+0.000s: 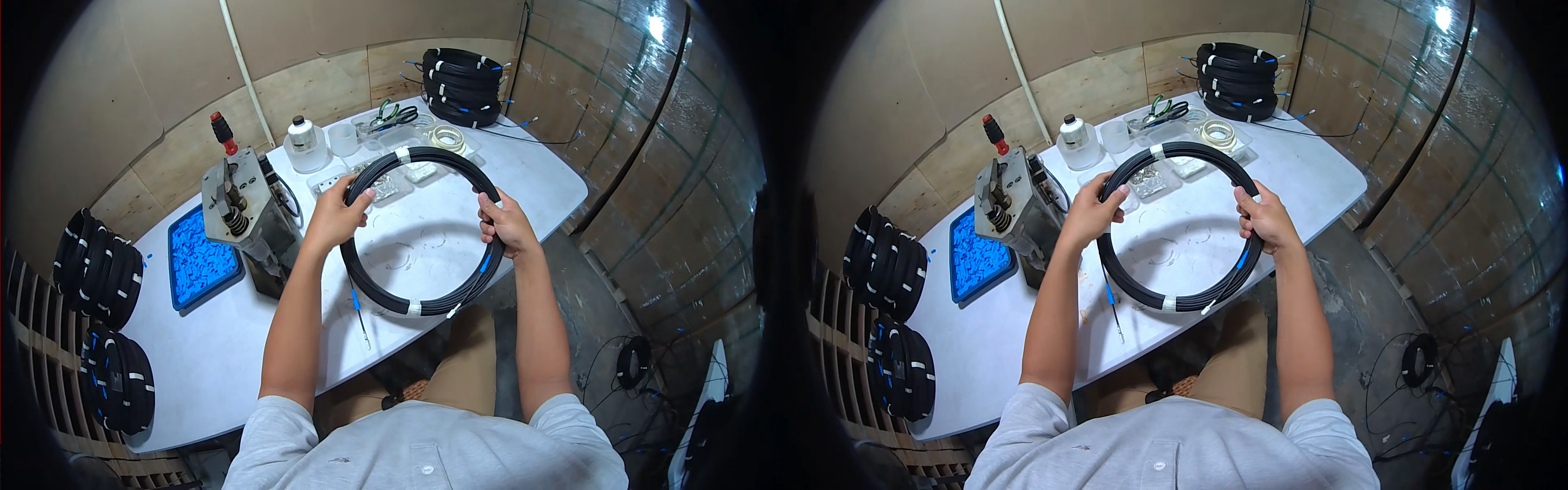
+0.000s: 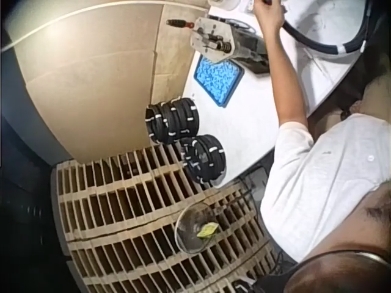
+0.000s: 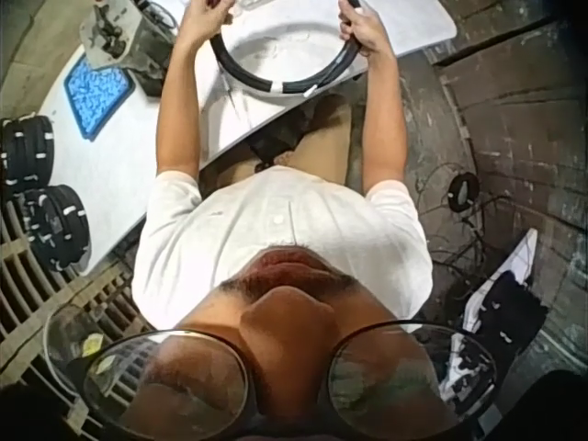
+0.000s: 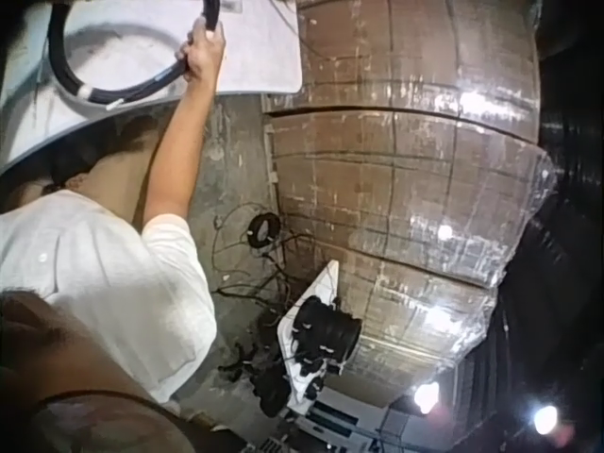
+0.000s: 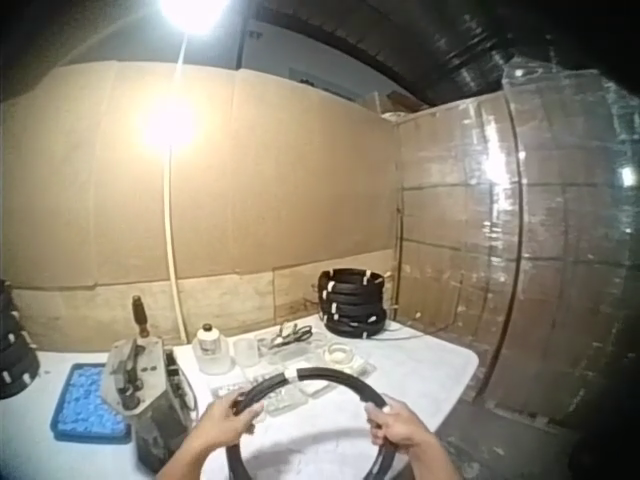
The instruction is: Crimping connectors onto the ends of a coiled electrical cable using an industrial press machine.
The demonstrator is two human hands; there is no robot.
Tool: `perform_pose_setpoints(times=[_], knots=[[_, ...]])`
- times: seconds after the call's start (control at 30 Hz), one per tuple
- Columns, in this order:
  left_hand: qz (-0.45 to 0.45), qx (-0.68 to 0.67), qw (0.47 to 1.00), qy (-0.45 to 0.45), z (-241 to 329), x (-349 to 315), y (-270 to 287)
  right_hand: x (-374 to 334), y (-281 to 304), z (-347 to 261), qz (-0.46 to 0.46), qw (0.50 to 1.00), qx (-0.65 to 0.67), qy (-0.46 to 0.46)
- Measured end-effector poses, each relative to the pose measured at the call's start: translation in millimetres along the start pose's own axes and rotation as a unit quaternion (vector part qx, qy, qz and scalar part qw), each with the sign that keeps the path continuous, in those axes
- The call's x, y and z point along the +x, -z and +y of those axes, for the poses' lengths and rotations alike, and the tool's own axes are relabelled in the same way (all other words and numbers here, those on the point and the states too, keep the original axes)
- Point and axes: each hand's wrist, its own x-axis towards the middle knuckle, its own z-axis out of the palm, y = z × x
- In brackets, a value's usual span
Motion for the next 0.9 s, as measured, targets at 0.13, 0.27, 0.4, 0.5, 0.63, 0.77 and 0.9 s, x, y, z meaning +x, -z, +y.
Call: perform_pose_setpoints(times=[0.13,0.27,0.4,0.5,0.63,0.77,0.9], knots=[[-0.052,-0.142,0.989,-0.005,-12.1,-1.2,3.0,6.5,2.1,4.5,0.021,0.998,0.044,-0.047],[-0.016,-0.136,0.987,0.082,-22.7,-0.8,-3.5,21.3,-1.7,10.8,0.054,0.998,0.015,-0.026],[0.014,-0.151,0.976,0.159,-50.9,5.1,-10.8,33.9,7.0,30.5,0.025,0.993,-0.112,0.024],[0.050,-0.022,0.994,0.095,-87.9,14.4,-20.9,54.4,18.5,49.4,0.009,0.933,-0.359,0.008],[0.100,0.225,0.969,0.014,-96.9,13.1,-36.3,65.0,34.7,79.2,0.066,0.801,-0.549,0.230],[0.096,0.307,0.946,0.026,-85.8,5.5,-29.9,63.3,36.8,64.4,0.069,0.856,-0.506,0.083],[0.075,0.308,0.948,0.019,-89.3,11.4,-21.2,48.2,20.7,67.4,0.068,0.856,-0.509,0.061]])
